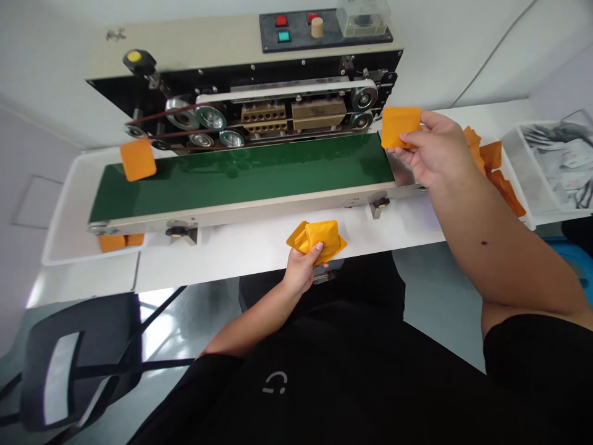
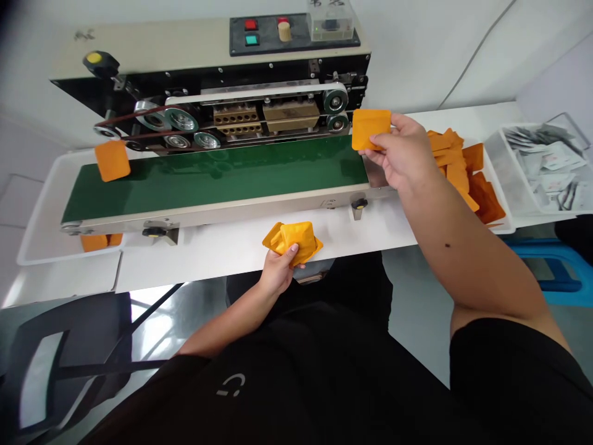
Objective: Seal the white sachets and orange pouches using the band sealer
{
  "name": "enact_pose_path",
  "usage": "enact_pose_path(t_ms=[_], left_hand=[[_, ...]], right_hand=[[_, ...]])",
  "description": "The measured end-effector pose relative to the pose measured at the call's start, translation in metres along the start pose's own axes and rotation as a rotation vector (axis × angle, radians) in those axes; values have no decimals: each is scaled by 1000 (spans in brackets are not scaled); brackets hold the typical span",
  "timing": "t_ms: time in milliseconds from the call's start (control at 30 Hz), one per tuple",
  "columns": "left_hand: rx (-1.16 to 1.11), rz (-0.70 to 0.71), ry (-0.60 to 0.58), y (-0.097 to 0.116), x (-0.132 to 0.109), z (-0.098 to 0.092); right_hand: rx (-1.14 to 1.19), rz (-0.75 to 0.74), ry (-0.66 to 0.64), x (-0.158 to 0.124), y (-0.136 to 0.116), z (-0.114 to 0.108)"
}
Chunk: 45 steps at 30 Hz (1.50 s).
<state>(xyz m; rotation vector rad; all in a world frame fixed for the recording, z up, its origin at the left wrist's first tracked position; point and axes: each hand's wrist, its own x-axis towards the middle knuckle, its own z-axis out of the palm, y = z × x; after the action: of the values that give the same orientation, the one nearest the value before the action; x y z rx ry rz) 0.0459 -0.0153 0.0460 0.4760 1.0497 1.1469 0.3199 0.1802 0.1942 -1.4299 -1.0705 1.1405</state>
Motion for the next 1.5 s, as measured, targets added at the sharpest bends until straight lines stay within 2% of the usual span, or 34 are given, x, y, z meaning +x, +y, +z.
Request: enact_pose_path(t_ms=[133,300,400,500,667,800,933,1033,1100,1233,1333,1400,1500], left_hand=[[-3,1,3,2,2,-2],[-8,11,3,3,5,-7],[-4,10,9,2,7,-9],[0,6,22,1,8,-9],[-12,12,11,5,6,-9],[-17,17,4,6,4,-9],[-9,20,-19,6,2,-6],[9,25,-56,6,0,0],[33,31,-68,7,-3,4],[95,42,-111,9,-7,11],[137,60,-143,10,-9,11],[152,64,-159,10,-10,10],[139,68,-165,11,-10,8]], right_hand=[[23,28,-5,27,0,5],[1,2,-87,53,15,7],[8,-10,-133,61,19,14],[25,28,-71,57,13,24],[-24,38,51,20,0,27],[-14,-102,93,-32,15,17],[-56,-255,26,-103,44,21],[-179,-304,-110,-151,59,33],[-302,-344,-193,-170,66,41],[-559,-487,-213,-180,78,52],[-630,-546,-252,-178,84,54],[-610,-519,-287,-177,86,54],[-469,-390,-294,-177,92,53]])
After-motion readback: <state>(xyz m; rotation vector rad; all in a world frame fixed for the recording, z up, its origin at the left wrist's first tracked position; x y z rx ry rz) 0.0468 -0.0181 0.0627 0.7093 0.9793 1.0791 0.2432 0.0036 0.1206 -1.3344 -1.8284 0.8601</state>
